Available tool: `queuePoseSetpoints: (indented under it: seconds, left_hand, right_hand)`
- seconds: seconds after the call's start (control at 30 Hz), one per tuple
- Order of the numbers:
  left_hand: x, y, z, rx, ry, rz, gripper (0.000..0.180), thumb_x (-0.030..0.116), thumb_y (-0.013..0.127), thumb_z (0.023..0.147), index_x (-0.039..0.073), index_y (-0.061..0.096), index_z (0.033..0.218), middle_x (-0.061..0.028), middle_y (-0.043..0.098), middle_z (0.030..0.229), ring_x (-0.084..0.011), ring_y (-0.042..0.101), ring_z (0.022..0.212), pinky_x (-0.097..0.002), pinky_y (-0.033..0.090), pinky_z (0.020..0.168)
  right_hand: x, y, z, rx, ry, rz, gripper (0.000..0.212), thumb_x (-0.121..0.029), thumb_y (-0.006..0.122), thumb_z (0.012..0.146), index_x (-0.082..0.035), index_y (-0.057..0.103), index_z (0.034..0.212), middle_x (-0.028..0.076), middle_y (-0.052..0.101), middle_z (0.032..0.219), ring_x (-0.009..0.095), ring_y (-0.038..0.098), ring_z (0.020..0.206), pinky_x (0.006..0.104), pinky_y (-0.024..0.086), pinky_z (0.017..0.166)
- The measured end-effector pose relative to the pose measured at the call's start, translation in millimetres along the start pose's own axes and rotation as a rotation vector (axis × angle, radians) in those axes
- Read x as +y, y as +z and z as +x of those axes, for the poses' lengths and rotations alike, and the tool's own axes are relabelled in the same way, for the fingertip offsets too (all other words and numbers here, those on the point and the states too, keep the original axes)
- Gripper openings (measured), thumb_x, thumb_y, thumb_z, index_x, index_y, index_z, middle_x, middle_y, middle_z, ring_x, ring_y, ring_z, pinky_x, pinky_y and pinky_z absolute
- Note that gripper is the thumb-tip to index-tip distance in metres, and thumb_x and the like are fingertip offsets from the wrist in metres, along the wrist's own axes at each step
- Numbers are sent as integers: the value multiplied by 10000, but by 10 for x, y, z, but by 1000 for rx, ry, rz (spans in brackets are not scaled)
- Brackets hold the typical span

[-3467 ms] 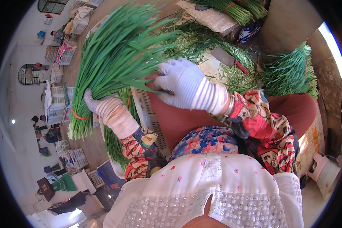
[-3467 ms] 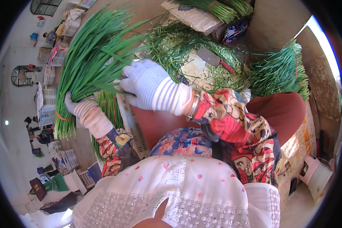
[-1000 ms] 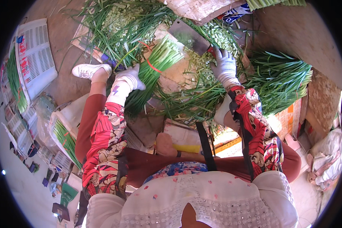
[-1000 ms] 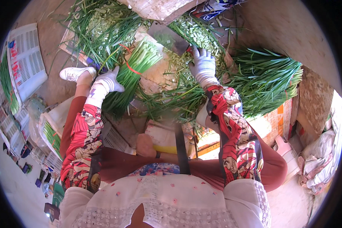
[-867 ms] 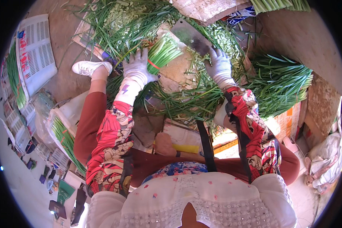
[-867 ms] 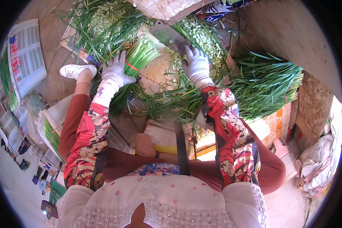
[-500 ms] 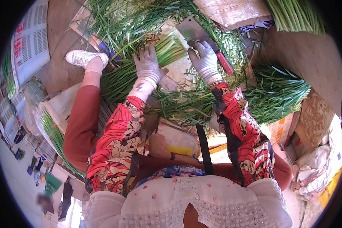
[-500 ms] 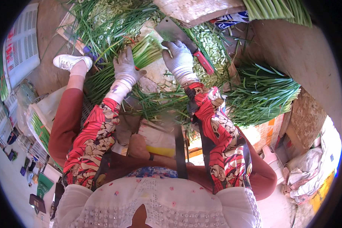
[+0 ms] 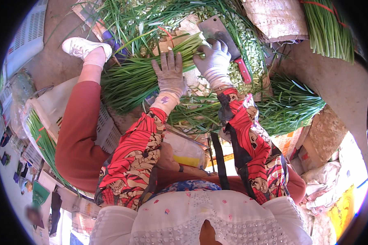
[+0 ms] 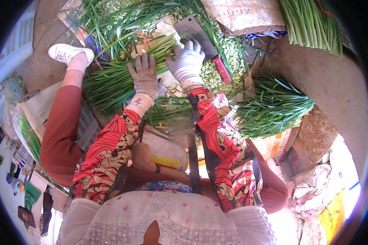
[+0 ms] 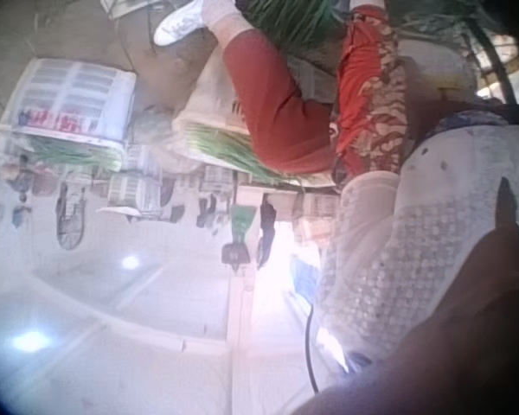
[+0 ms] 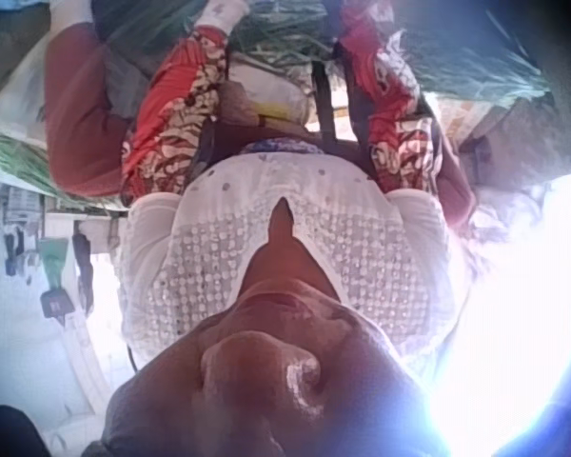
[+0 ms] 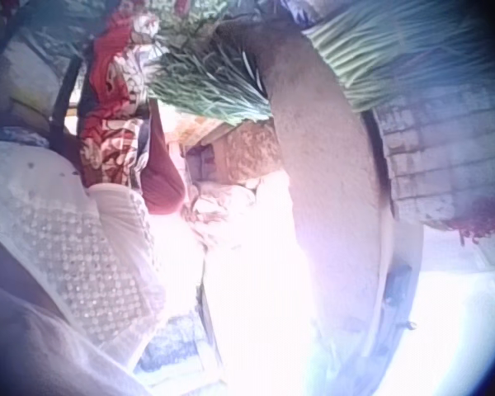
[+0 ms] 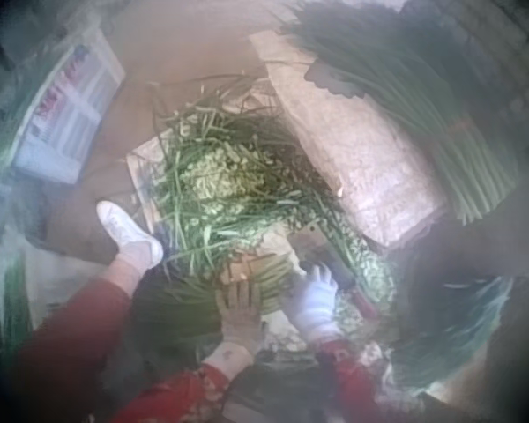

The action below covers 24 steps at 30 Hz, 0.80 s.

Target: The person trims the root ends of chive bundles using a cleaver on a wooden board, then ties the bundles with red bands and places them into a white plastic tray.

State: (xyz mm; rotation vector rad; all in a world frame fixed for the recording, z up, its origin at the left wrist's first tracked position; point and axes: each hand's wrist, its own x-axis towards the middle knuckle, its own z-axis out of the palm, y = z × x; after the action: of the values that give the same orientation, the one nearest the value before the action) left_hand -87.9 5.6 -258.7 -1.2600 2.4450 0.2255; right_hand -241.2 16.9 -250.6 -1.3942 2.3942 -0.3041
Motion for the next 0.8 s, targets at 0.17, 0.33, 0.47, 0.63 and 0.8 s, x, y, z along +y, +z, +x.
queuePoseSetpoints:
  seconds: [0.17,0.33,0.47,0.63,0.8]
  left_hand:
    - [82,-48,-59,-92,-7,-84,857,417,669,761,92,314,1470,-150,229,1547,-375,146,1435,-679,44,1111]
    - [100,-5,-56,-26,-24,-69,881,428,678,751,41,318,1456,-178,232,1543,-353,155,1442,-663,61,1117]
    - [83,-47,-64,-62,3,-46,936,457,681,737,9,291,1461,-184,215,1552,-336,150,1453,-631,72,1132]
    - [105,-109,-64,-125,-16,20,1026,498,682,735,-16,208,1487,-177,186,1562,-331,113,1462,-611,46,1144]
    - [103,-75,-67,-118,-37,66,1068,523,688,729,-22,176,1492,-170,163,1571,-325,92,1466,-609,33,1143]
  right_hand:
    - [-186,124,-150,-7,249,-37,323,-452,737,686,-155,753,815,95,572,1243,317,416,1244,515,342,969]
    - [-238,272,-136,-1,588,311,295,-354,649,694,-160,773,879,162,576,1235,379,498,1139,435,390,1022]
    - [-116,331,60,255,795,482,310,-345,636,699,-69,725,810,153,601,1182,352,514,1130,421,392,1010]
    - [844,25,90,534,907,974,320,-288,647,825,-3,664,678,35,585,597,122,448,535,319,394,537]
    - [617,-116,-228,578,263,267,169,-214,673,825,-123,703,964,144,675,741,318,649,683,370,516,689]
